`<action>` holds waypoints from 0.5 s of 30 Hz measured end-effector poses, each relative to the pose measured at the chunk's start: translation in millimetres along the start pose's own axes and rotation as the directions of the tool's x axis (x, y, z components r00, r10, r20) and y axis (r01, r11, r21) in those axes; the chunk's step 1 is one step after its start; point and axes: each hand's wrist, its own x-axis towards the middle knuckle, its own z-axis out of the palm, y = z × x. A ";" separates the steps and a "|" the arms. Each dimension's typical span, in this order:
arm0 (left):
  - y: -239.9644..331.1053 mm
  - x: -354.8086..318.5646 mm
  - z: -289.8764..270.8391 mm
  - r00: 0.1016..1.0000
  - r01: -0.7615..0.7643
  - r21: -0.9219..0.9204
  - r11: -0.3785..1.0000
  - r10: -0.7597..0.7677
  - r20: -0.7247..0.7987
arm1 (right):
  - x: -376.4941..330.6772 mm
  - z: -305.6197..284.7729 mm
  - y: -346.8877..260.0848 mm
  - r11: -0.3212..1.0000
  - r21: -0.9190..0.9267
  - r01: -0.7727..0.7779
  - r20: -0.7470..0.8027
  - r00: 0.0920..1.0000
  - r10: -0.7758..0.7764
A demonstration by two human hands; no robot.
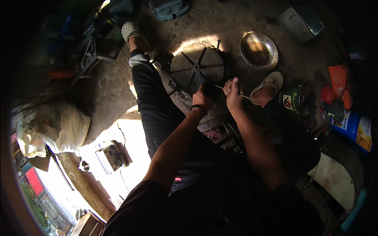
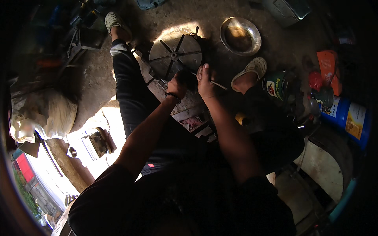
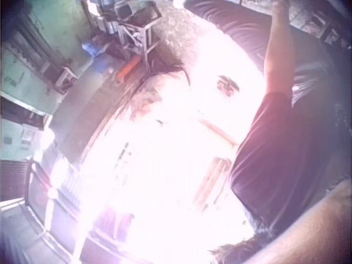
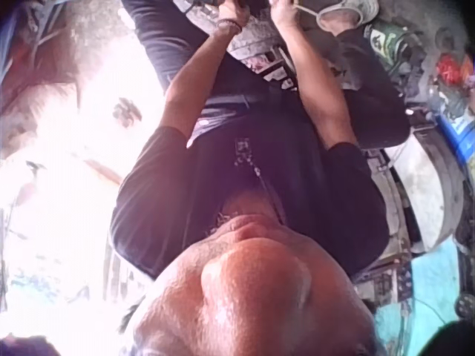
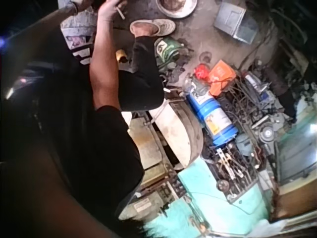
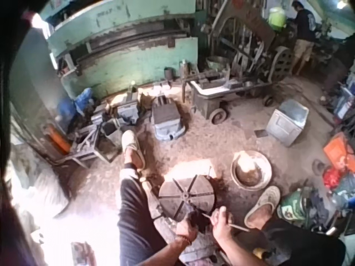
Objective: The person sits on the floor and uses a stick to apply a substance from a bowl onto a circular metal object, repeatedly rubbing and scraping its surface.
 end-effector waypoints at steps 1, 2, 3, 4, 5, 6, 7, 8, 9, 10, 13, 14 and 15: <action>-6.1 -1.4 3.3 1.000 -0.020 0.033 0.999 0.020 -0.008 | -5.8 2.3 -1.2 1.000 -0.021 -0.014 -0.018 1.000 0.014; -1.4 -3.1 3.2 1.000 -0.017 0.037 0.999 0.017 0.017 | -9.9 0.9 -2.2 0.999 -0.047 -0.026 -0.043 0.999 0.024; 2.8 -5.2 2.7 0.999 -0.014 0.043 0.999 0.013 0.042 | -12.2 -1.6 -4.1 0.999 -0.041 -0.015 -0.048 0.999 0.013; 6.5 -6.7 1.3 0.998 -0.011 0.049 0.999 0.008 0.067 | -13.7 -4.8 -6.4 0.999 -0.035 -0.005 -0.054 0.999 0.003; 4.7 -9.2 2.0 0.998 -0.046 0.051 0.998 0.044 0.052 | -15.5 -5.2 -9.9 1.000 -0.030 0.002 -0.055 0.998 -0.003; 2.8 -10.4 2.4 0.996 -0.064 0.046 0.997 0.061 0.057 | -16.2 -5.1 -12.8 1.000 -0.025 -0.014 -0.073 0.997 0.012; 0.6 -11.3 2.2 0.995 -0.082 0.040 0.996 0.080 0.063 | -16.2 -5.2 -15.8 0.999 -0.020 -0.029 -0.092 0.995 0.027; 4.6 -14.5 1.0 0.992 -0.100 0.031 0.994 0.098 0.077 | -17.6 -7.8 -18.6 0.999 -0.020 -0.045 -0.118 0.992 0.043; 9.0 -18.3 0.4 0.990 -0.108 0.027 0.994 0.105 0.093 | -18.1 -14.3 -20.4 0.995 -0.050 -0.091 -0.134 0.987 0.084; 13.5 -22.2 0.1 0.987 -0.117 0.023 0.993 0.114 0.111 | -20.8 -19.7 -23.1 0.998 -0.012 -0.067 -0.140 0.988 0.065; 18.4 -20.4 -9.0 0.990 -0.138 -0.033 0.990 0.138 -0.001 | -21.8 -16.6 -52.6 0.994 0.114 0.003 -0.162 0.987 0.016; 18.9 -19.7 -12.3 0.988 -0.149 -0.059 0.987 0.145 -0.055 | -17.1 -21.9 -60.0 0.992 0.125 0.033 -0.168 0.986 -0.012; 35.1 -16.7 -26.2 0.999 0.025 -0.056 0.998 -0.028 -0.046 | -12.3 -27.2 -67.0 0.990 0.136 0.041 -0.146 0.989 -0.021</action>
